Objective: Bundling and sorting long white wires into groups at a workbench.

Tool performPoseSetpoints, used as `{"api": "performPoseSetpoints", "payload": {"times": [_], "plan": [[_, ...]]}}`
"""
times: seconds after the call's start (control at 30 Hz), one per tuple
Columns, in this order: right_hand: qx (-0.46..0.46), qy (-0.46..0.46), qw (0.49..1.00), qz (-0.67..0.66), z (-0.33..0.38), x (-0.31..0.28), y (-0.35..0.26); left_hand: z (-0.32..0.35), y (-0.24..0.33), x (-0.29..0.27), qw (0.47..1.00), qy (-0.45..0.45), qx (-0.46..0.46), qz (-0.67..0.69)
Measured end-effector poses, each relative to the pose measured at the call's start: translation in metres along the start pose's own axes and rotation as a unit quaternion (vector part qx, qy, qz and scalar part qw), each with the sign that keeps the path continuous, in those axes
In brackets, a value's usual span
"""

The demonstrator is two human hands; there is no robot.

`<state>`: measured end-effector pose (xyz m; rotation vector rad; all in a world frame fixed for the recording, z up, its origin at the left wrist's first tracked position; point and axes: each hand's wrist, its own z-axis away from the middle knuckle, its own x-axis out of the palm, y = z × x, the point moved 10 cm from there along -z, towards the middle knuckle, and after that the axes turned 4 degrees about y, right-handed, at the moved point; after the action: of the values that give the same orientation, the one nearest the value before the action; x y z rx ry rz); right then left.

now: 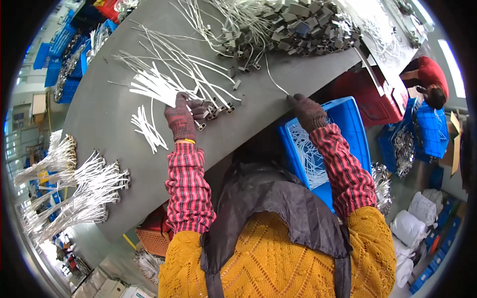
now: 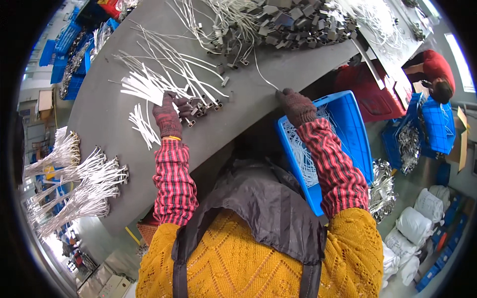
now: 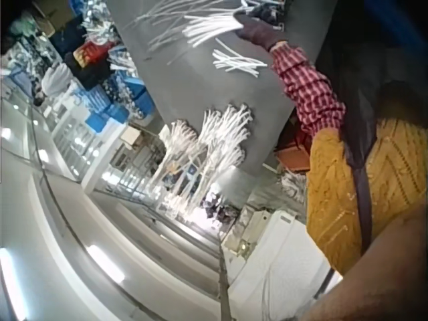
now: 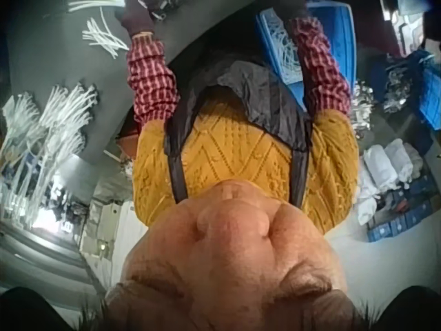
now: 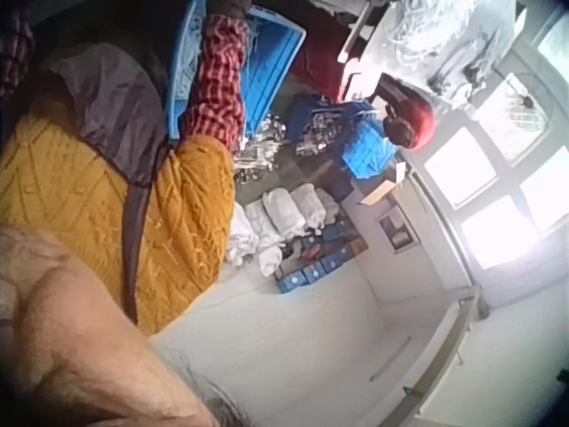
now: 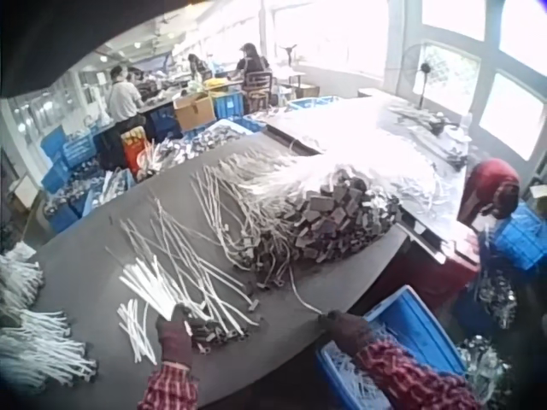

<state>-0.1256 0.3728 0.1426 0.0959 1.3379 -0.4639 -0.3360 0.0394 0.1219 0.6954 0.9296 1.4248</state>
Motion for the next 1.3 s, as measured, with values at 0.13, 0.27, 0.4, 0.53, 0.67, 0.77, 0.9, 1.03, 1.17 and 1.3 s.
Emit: {"api": "performPoseSetpoints", "payload": {"times": [0.13, 0.27, 0.4, 0.53, 0.67, 0.77, 0.9, 1.03, 1.17, 1.3], "plan": [[-0.06, -0.023, 0.995, -0.072, 0.015, 0.02, 0.0, 0.066, -0.009, 0.084, 0.949, -0.284, 0.074, 0.113], [-0.084, 0.04, 0.955, -0.28, 0.062, 0.011, -0.034, 0.131, -0.084, 0.154, 0.95, -0.286, -0.114, 0.062], [0.046, 0.002, 0.886, -0.462, 0.128, 0.021, -0.046, 0.167, -0.105, 0.193, 0.981, -0.133, -0.124, 0.059], [0.225, 0.01, 0.819, -0.527, 0.235, 0.024, 0.039, 0.196, -0.122, 0.21, 0.965, -0.118, -0.197, 0.128], [0.346, 0.099, 0.809, -0.465, 0.339, 0.065, 0.147, 0.21, -0.113, 0.222, 0.951, -0.203, -0.138, 0.186], [0.488, 0.05, 0.757, -0.431, 0.442, 0.112, 0.224, 0.185, -0.085, 0.215, 0.926, -0.248, -0.081, 0.273], [0.457, 0.098, 0.799, -0.379, 0.502, 0.126, 0.268, 0.143, -0.056, 0.202, 0.925, -0.237, -0.046, 0.292], [0.488, 0.105, 0.742, -0.448, 0.52, 0.145, 0.284, 0.123, -0.042, 0.189, 0.945, -0.201, -0.032, 0.256], [0.475, 0.123, 0.742, -0.458, 0.513, 0.145, 0.288, 0.11, -0.033, 0.173, 0.956, -0.184, -0.001, 0.227], [0.502, 0.079, 0.744, -0.433, 0.484, 0.136, 0.276, 0.108, -0.033, 0.163, 0.953, -0.203, 0.011, 0.225]]}}
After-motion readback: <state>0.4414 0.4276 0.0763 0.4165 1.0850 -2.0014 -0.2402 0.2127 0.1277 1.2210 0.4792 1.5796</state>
